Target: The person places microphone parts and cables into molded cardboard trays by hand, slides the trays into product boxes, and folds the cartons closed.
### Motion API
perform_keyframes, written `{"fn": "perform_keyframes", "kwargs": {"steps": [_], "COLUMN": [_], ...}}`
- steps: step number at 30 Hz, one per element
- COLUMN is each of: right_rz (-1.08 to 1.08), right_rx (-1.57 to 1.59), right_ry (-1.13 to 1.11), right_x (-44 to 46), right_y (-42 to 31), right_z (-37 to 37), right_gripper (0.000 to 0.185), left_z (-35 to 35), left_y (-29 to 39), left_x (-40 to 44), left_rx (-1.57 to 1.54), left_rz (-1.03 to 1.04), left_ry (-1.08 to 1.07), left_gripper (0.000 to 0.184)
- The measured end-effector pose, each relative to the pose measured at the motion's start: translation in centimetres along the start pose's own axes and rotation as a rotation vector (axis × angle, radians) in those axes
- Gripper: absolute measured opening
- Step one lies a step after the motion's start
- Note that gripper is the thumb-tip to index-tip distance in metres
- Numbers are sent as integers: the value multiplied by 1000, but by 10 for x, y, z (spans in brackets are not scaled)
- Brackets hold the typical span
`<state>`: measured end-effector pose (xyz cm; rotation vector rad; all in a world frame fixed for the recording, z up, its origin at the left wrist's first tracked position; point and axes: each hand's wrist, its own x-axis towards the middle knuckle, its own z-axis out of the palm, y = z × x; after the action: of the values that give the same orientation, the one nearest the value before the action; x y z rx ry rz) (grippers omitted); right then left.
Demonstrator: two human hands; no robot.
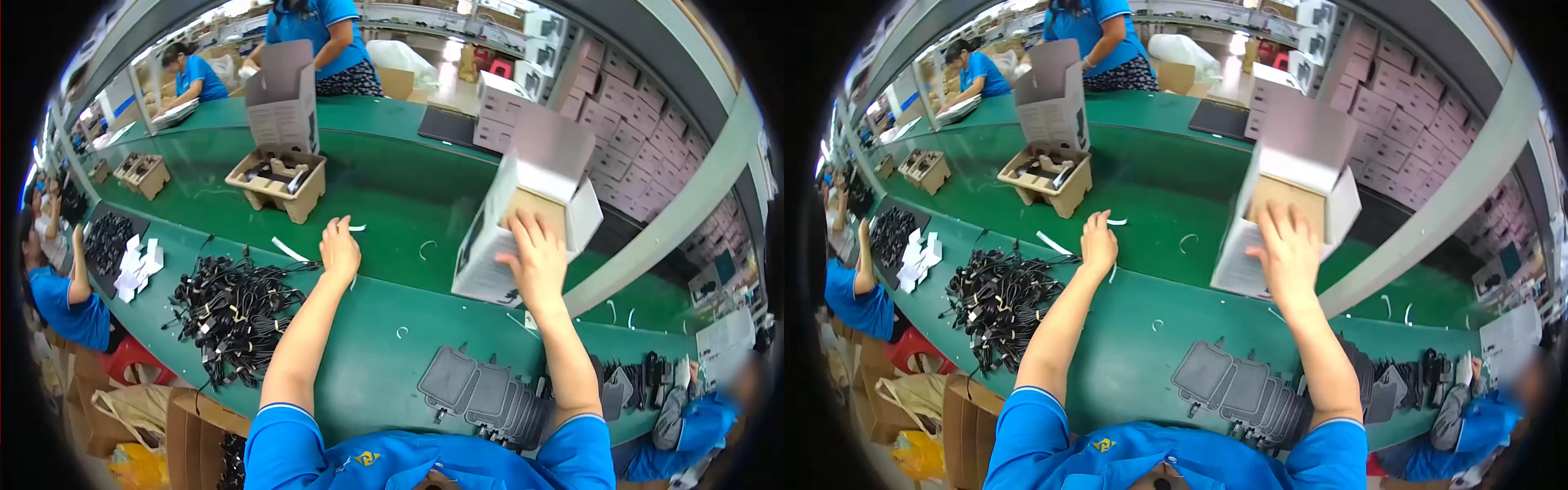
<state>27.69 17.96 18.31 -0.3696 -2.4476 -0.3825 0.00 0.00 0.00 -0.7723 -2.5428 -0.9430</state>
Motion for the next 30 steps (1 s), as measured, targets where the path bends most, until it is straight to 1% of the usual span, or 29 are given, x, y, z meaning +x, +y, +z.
{"fn": "perform_keyframes", "kwargs": {"steps": [1,2,3,5,6,7,8,9,10,11,13,15,17,18,19,21,22,23,24,25,26,27,28,30], "right_rz": [-5,-19,51,23,26,39,53,155,253,348,233,143,174,150,158,67,10,-9,37,-50,-85,-39,-68,-136], "right_rx": [-11,-42,11,-44,-73,-88,-102,-120,-136,-146,-220,-224,-172,-202,-215,-255,-243,-226,-172,-56,30,187,282,395], "right_ry": [6,37,111,64,89,120,147,18,-114,-250,-13,209,113,131,18,133,246,303,236,237,182,1,-156,-409], "right_x": [4,11,17,30,37,42,49,60,72,82,88,99,104,99,95,80,73,64,53,42,21,1,-18,-55], "right_y": [0,0,-11,14,28,39,49,57,65,71,99,113,126,123,118,104,95,81,64,52,33,16,4,-18], "right_z": [1,1,29,39,50,66,76,80,83,89,116,121,133,131,125,118,111,100,86,76,63,47,41,16], "right_gripper": [60,61,59,55,55,55,55,57,60,62,68,68,68,68,69,70,68,65,61,64,58,53,50,53], "left_z": [-3,-6,-25,-23,-32,-34,-39,-48,-66,-72,-83,-84,-92,-96,-100,-109,-111,-112,-112,-111,-110,-110,-109,-111], "left_y": [10,20,6,31,52,55,59,66,76,78,75,61,56,55,56,57,58,58,57,56,56,56,57,67], "left_x": [-8,-13,6,-14,-26,-32,-41,-49,-56,-65,-83,-112,-144,-160,-173,-188,-195,-198,-196,-196,-197,-198,-198,-202], "left_rx": [-64,-132,-64,-110,-141,-147,-231,-315,-273,-275,-268,-261,-286,-260,-244,-164,-131,-142,-152,-161,-146,-127,-105,-278], "left_rz": [58,114,188,160,191,185,173,160,208,286,430,459,432,434,440,473,496,491,490,491,502,512,518,407], "left_ry": [41,85,11,-142,-104,-170,-200,-231,-288,-264,-211,-260,-322,-344,-373,-414,-440,-443,-447,-447,-454,-452,-445,-447], "left_gripper": [23,16,18,23,27,20,14,10,26,31,39,46,42,41,40,39,39,39,39,39,38,38,37,38]}}
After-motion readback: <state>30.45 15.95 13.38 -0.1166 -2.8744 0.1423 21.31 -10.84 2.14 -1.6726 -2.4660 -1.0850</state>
